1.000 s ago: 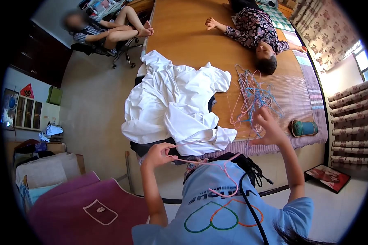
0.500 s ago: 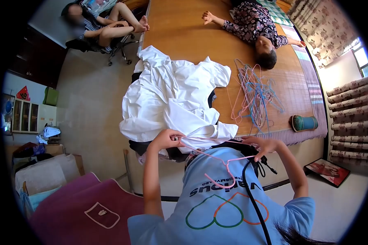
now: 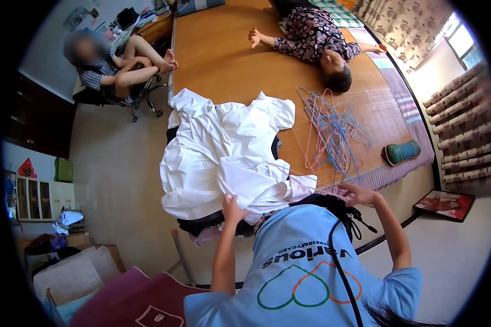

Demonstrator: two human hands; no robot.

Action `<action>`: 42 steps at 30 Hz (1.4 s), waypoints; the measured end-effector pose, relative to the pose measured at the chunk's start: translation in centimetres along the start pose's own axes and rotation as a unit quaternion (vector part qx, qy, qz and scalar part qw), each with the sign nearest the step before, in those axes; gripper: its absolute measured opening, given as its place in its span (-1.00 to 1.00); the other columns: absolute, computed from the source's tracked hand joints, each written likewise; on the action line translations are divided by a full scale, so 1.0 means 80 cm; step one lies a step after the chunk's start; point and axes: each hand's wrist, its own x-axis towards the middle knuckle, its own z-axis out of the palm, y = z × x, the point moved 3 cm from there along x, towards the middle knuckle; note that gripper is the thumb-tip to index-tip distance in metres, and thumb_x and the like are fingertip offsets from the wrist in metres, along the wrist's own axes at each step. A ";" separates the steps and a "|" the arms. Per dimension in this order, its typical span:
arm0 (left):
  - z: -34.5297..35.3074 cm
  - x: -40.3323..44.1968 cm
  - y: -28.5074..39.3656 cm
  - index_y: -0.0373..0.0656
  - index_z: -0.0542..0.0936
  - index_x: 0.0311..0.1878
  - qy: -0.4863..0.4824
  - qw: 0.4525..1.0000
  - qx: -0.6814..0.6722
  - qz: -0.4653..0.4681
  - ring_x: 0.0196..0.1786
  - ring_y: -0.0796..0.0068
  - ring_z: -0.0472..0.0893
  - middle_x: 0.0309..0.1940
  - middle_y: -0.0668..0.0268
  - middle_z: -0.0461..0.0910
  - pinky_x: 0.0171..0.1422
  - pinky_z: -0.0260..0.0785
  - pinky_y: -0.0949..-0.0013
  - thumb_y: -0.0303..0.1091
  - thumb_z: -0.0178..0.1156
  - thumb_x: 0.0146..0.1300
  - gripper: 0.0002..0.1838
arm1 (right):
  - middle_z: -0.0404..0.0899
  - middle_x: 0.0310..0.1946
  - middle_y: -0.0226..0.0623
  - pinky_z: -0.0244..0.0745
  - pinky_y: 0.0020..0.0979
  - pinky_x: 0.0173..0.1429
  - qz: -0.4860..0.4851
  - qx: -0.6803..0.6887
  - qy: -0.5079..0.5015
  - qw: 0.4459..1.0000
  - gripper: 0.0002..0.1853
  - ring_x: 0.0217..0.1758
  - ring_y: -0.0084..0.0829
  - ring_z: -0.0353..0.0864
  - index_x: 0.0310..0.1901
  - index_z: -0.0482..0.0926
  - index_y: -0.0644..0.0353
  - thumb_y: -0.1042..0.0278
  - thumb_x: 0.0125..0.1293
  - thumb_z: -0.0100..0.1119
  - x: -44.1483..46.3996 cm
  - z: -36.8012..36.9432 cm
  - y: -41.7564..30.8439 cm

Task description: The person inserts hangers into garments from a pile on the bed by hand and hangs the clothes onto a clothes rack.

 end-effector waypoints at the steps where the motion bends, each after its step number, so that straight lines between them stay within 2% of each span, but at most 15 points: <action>1: 0.006 -0.008 0.002 -0.10 0.37 -0.07 -0.004 1.000 0.003 0.005 0.12 0.09 0.15 0.08 0.07 0.13 0.06 0.16 0.15 -0.06 0.40 -0.54 -0.20 | 0.18 0.06 -0.13 0.16 -0.35 0.11 -0.005 0.036 0.021 0.999 -0.21 0.01 -0.26 0.28 0.14 0.04 0.27 0.37 -0.21 0.15 -0.002 0.001 0.002; 7: 0.044 0.005 -0.017 -0.17 0.44 -0.27 0.074 0.997 -0.007 -0.024 0.00 0.12 0.27 -0.03 0.16 0.23 -0.08 0.24 0.20 -0.32 0.23 -0.23 -0.63 | 0.28 -0.04 -0.14 0.24 -0.43 0.00 0.003 0.009 0.095 0.995 -0.26 -0.09 -0.35 0.32 0.10 0.11 0.25 0.41 -0.25 0.12 0.000 -0.007 0.003; 9: 0.045 0.023 -0.025 -0.22 0.45 -0.34 0.109 0.987 -0.114 0.013 -0.15 0.16 0.37 -0.19 0.15 0.35 -0.15 0.26 0.25 -0.40 0.12 -0.15 -0.77 | 0.23 0.01 -0.16 0.24 -0.42 0.00 -0.022 0.051 0.081 0.995 -0.25 -0.05 -0.37 0.29 0.13 0.07 0.21 0.44 -0.20 0.11 0.002 -0.010 -0.003; 13: 0.013 0.048 -0.004 -0.26 0.47 -0.32 0.168 0.959 -0.228 0.013 -0.36 0.22 0.46 -0.42 0.15 0.45 -0.23 0.29 0.34 -0.43 0.02 -0.05 -0.81 | 0.12 0.11 -0.20 0.26 -0.40 -0.02 -0.072 0.113 0.072 0.988 -0.22 0.00 -0.37 0.26 0.18 -0.02 0.16 0.52 -0.15 0.10 -0.009 -0.018 -0.028; 17: -0.032 0.099 0.015 -0.26 0.48 -0.28 0.207 0.918 -0.338 -0.034 -0.37 0.30 0.47 -0.39 0.16 0.48 -0.25 0.29 0.38 -0.46 -0.01 -0.03 -0.79 | -0.03 0.19 -0.24 0.20 -0.29 0.07 -0.113 0.207 -0.022 0.971 -0.05 0.12 -0.36 0.16 0.22 -0.16 0.11 0.51 -0.21 0.23 -0.050 -0.024 -0.071; 21: -0.106 0.113 0.083 -0.29 0.46 -0.22 0.226 0.874 -0.427 0.049 -0.37 0.43 0.46 -0.37 0.18 0.50 -0.22 0.29 0.46 -0.46 -0.05 0.06 -0.79 | -0.04 0.19 -0.27 0.27 -0.37 -0.03 -0.153 0.178 -0.082 0.969 -0.03 0.09 -0.37 0.21 0.22 -0.18 0.09 0.53 -0.23 0.25 -0.079 -0.019 -0.093; 22: -0.120 0.106 0.102 -0.31 0.46 -0.23 0.197 0.881 -0.429 0.028 -0.32 0.36 0.48 -0.36 0.16 0.50 -0.18 0.29 0.42 -0.41 -0.03 0.09 -0.79 | -0.01 0.18 -0.29 0.31 -0.41 -0.08 -0.165 0.197 -0.099 0.961 -0.04 0.08 -0.40 0.21 0.22 -0.17 0.09 0.55 -0.23 0.23 -0.078 -0.014 -0.090; 23: -0.123 0.109 0.109 -0.32 0.46 -0.27 0.223 0.921 -0.315 0.055 -0.28 0.30 0.48 -0.36 0.15 0.50 -0.16 0.29 0.37 -0.37 -0.03 0.10 -0.79 | 0.01 0.17 -0.30 0.31 -0.41 -0.08 -0.174 0.198 -0.104 0.959 -0.01 0.05 -0.39 0.26 0.22 -0.17 0.08 0.54 -0.25 0.27 -0.075 -0.011 -0.086; 24: -0.147 0.094 0.131 -0.30 0.48 -0.28 0.228 0.909 -0.347 0.044 -0.27 0.27 0.48 -0.37 0.14 0.50 -0.15 0.29 0.34 -0.37 -0.03 0.10 -0.80 | 0.02 0.17 -0.30 0.30 -0.38 -0.06 -0.197 0.174 -0.120 0.957 0.02 0.06 -0.37 0.26 0.22 -0.17 0.08 0.53 -0.28 0.31 -0.067 -0.013 -0.077; 26: -0.137 0.103 0.119 -0.23 0.48 -0.27 0.201 0.874 -0.434 0.091 -0.41 0.47 0.46 -0.43 0.28 0.46 -0.29 0.29 0.48 -0.37 0.07 -0.01 -0.78 | -0.05 0.20 -0.31 0.32 -0.37 -0.08 -0.219 0.316 -0.154 0.910 0.04 0.08 -0.32 0.25 0.22 -0.12 0.04 0.60 -0.34 0.33 -0.058 -0.013 -0.081; 29: -0.194 0.069 0.132 -0.18 0.50 -0.34 0.249 0.918 -0.280 0.129 -0.46 0.37 0.46 -0.48 0.28 0.43 -0.36 0.28 0.43 -0.38 0.09 -0.07 -0.82 | -0.16 0.23 -0.22 0.32 -0.25 -0.06 -0.198 0.297 -0.136 0.924 -0.01 0.10 -0.15 0.22 0.22 -0.14 0.00 0.45 -0.24 0.31 -0.051 -0.021 -0.073; 32: -0.207 0.047 0.128 -0.19 0.49 -0.39 0.240 0.929 -0.260 0.107 -0.43 0.31 0.48 -0.46 0.27 0.44 -0.36 0.29 0.40 -0.35 0.10 -0.08 -0.84 | -0.08 0.21 -0.15 0.41 -0.55 -0.34 -0.204 0.289 -0.127 0.927 -0.01 0.08 -0.12 0.25 0.21 -0.08 0.04 0.69 -0.34 0.20 -0.065 -0.016 -0.085; 34: -0.200 0.043 0.120 -0.21 0.49 -0.39 0.276 0.915 -0.270 0.119 -0.41 0.27 0.48 -0.46 0.23 0.44 -0.34 0.29 0.39 -0.31 0.14 -0.08 -0.80 | -0.09 0.22 -0.28 0.31 -0.28 -0.08 -0.217 0.316 -0.166 0.909 0.02 0.09 -0.26 0.21 0.22 -0.10 0.01 0.71 -0.34 0.23 -0.058 -0.024 -0.077; 38: -0.181 0.042 0.112 -0.27 0.50 -0.39 0.269 0.914 -0.290 0.090 -0.37 0.23 0.48 -0.44 0.18 0.47 -0.30 0.30 0.38 -0.35 0.17 -0.09 -0.79 | -0.09 0.21 -0.27 0.30 -0.30 -0.06 -0.205 0.259 -0.137 0.934 -0.04 0.12 -0.27 0.17 0.21 -0.08 0.01 0.66 -0.28 0.23 -0.059 -0.034 -0.089; 42: -0.157 0.057 0.092 -0.27 0.50 -0.49 0.234 0.915 -0.323 0.063 -0.39 0.23 0.44 -0.51 0.15 0.43 -0.28 0.27 0.38 -0.38 0.10 -0.03 -0.86 | -0.08 0.21 -0.29 0.27 -0.29 -0.01 -0.219 0.251 -0.194 0.923 -0.06 0.14 -0.29 0.14 0.21 -0.08 -0.01 0.67 -0.23 0.20 -0.047 -0.031 -0.087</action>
